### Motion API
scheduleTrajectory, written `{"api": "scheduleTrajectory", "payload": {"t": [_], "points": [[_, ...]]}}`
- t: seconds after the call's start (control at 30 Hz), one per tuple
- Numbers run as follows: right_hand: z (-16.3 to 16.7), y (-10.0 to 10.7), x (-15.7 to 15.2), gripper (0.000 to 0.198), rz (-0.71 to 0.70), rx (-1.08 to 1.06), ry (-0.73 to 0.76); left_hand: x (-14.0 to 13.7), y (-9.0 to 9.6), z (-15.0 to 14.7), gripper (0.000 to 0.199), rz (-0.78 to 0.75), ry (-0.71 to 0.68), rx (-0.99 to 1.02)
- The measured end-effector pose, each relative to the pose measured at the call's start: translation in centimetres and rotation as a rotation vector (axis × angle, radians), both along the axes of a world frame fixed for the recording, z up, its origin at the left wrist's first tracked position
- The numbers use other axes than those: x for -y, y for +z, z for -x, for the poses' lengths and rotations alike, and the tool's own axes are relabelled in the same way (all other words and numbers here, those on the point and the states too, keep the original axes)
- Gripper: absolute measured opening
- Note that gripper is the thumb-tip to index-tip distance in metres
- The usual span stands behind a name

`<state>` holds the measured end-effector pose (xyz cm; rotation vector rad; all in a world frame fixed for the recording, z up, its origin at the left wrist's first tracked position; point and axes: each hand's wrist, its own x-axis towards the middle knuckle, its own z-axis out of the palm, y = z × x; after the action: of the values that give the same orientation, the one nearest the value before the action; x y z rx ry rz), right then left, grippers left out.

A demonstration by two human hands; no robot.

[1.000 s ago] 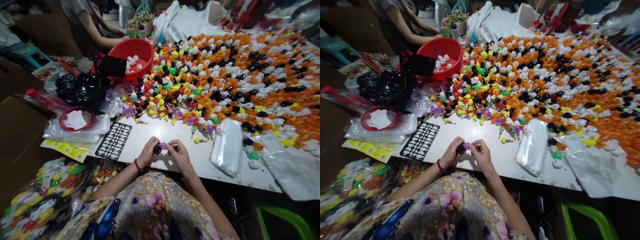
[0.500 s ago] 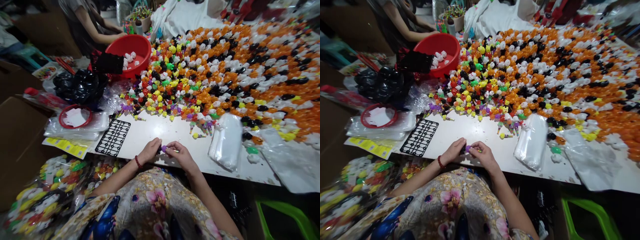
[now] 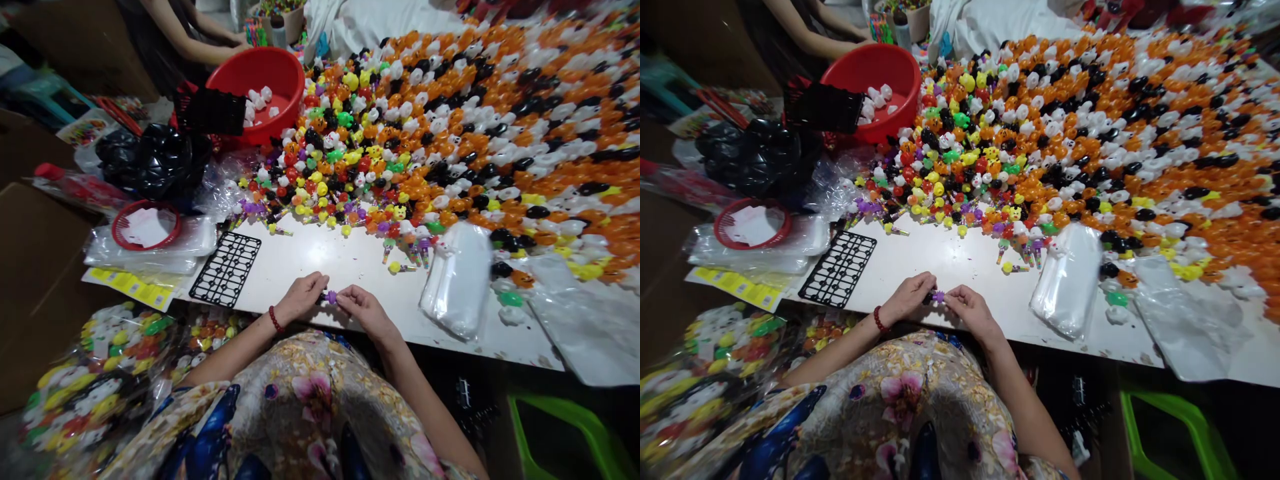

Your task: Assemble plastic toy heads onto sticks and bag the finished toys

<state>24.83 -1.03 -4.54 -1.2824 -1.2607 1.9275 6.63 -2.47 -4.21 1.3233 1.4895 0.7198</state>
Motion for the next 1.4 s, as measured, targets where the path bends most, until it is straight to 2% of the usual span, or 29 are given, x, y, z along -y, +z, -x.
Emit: {"api": "scheduleTrajectory", "payload": {"t": [0.13, 0.33, 0.43, 0.63, 0.8, 1.03, 1.23, 1.33, 1.4], "points": [[-0.4, 0.3, 0.3, 0.045, -0.147, 0.055, 0.071, -0.1, -0.3, 0.1, 0.046, -0.003, 0.022, -0.031], [-0.4, 1.0, 0.6, 0.025, -0.259, 0.176, 0.11, 0.0, -0.5, -0.2, 0.037, -0.026, -0.012, -0.091], [0.0, 1.6, 1.0, 0.021, -0.309, 0.244, 0.093, 0.1, -0.5, -0.4, 0.032, -0.064, -0.011, -0.163], [0.5, 1.3, 1.8, 0.023, -0.287, 0.244, 0.037, 0.0, -0.6, -0.5, 0.032, -0.077, -0.005, -0.163], [0.3, 0.8, 2.3, 0.021, -0.382, 0.355, 0.095, 0.2, -0.7, -0.7, 0.042, -0.061, 0.004, -0.071], [0.6, 0.6, 2.7, 0.018, -0.405, 0.353, 0.102, 0.6, -0.7, -0.9, 0.031, -0.087, -0.015, -0.263], [1.3, 0.7, 3.0, 0.018, -0.385, 0.284, 0.088, 0.7, -0.6, -1.5, 0.045, -0.074, -0.018, -0.094], [1.5, 0.6, 3.1, 0.018, -0.369, 0.269, 0.088, 1.1, -0.5, -1.8, 0.046, -0.07, 0.007, -0.085], [1.7, 0.6, 3.3, 0.015, -0.409, 0.297, 0.078, 1.1, -0.4, -2.0, 0.043, -0.074, 0.034, -0.088]]}}
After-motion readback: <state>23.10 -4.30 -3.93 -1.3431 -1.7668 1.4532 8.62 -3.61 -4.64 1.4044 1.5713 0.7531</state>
